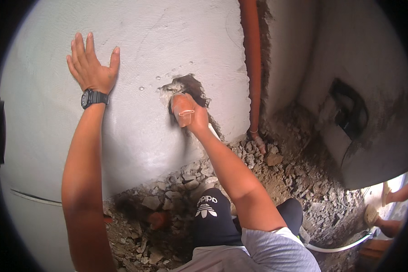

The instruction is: The person works on a wall to fit a white PVC pipe into an orange pipe, then retrieves a pipe cutter and a hammer from a toolbox. They cut a white pipe and use a hammer to tap it into place on the floor.

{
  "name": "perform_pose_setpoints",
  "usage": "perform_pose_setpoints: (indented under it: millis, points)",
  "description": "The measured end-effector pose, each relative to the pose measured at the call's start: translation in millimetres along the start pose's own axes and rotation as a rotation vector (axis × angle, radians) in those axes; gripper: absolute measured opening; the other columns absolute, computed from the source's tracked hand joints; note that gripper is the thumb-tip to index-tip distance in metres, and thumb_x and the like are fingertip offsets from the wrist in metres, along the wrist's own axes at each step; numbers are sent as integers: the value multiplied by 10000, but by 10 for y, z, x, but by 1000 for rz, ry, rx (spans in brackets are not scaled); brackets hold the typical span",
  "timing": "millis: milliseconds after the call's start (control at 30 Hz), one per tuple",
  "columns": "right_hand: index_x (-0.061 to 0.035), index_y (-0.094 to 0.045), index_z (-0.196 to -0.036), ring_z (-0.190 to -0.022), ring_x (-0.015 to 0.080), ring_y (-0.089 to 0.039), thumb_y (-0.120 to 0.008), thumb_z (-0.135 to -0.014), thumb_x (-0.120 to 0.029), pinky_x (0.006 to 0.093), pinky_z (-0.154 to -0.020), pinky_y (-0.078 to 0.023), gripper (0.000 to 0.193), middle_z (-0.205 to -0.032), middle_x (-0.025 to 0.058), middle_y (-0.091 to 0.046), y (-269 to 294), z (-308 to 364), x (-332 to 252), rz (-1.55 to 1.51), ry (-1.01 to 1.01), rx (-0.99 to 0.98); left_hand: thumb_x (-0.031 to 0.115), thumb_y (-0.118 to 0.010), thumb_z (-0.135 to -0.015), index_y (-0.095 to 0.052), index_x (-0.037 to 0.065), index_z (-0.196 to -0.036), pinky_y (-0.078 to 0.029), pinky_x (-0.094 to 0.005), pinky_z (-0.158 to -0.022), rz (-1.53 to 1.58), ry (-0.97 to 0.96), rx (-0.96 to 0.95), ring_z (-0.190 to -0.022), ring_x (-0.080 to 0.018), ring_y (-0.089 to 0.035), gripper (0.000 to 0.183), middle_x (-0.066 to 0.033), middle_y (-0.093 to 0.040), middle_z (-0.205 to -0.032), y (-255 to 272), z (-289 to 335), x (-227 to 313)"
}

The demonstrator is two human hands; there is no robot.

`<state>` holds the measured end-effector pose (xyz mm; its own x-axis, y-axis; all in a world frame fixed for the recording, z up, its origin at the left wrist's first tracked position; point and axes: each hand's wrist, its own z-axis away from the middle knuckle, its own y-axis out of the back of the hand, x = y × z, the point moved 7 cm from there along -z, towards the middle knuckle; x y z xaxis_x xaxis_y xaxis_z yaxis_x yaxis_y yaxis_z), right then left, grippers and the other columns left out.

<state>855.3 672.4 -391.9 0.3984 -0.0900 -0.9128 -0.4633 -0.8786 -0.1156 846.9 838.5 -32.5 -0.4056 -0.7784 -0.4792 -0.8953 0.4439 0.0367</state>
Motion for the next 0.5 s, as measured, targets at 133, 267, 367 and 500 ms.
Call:
perform_pose_setpoints:
  millis: [133, 267, 367, 500]
  points:
    - [-82, -428, -1541, -869, 427, -717, -717, -895, -325, 450, -786, -575, 748, -903, 270, -713, 8, 365, -273, 364, 34, 31, 659, -584, -905, -342, 180, -1592, -84, -534, -1264, 8, -15, -7, -1572, -257, -156, 872, -110, -263, -1676, 56, -9, -42]
    - [-116, -504, -1486, -819, 410, -714, -701, -921, -303, 465, -766, -571, 626, -885, 229, -725, 75, 1067, -260, 435, 19, -184, 663, -572, -909, -334, 175, -1597, -83, -534, -1264, -2, -21, -21, -1572, -258, -158, 876, -109, -243, -1685, 1, 36, 19]
    - [-68, -703, -1231, -830, 442, -689, -690, -919, -324, 529, -845, -535, 404, -841, 241, -711, 105, 1804, -283, 611, 41, -655, 665, -564, -912, -334, 178, -1598, -83, -535, -1263, -6, -18, -22, -1572, -259, -159, 872, -110, -248, -1683, 34, 58, -76]
    - [-112, -742, -1163, -995, 402, -693, -694, -894, -402, 491, -896, -543, 398, -1022, 217, -729, 915, 2594, 356, 747, -160, -911, 675, -561, -908, -365, 185, -1587, -87, -542, -1259, 30, -11, 10, -1568, -269, -175, 859, -117, -283, -1668, -37, 29, -47]
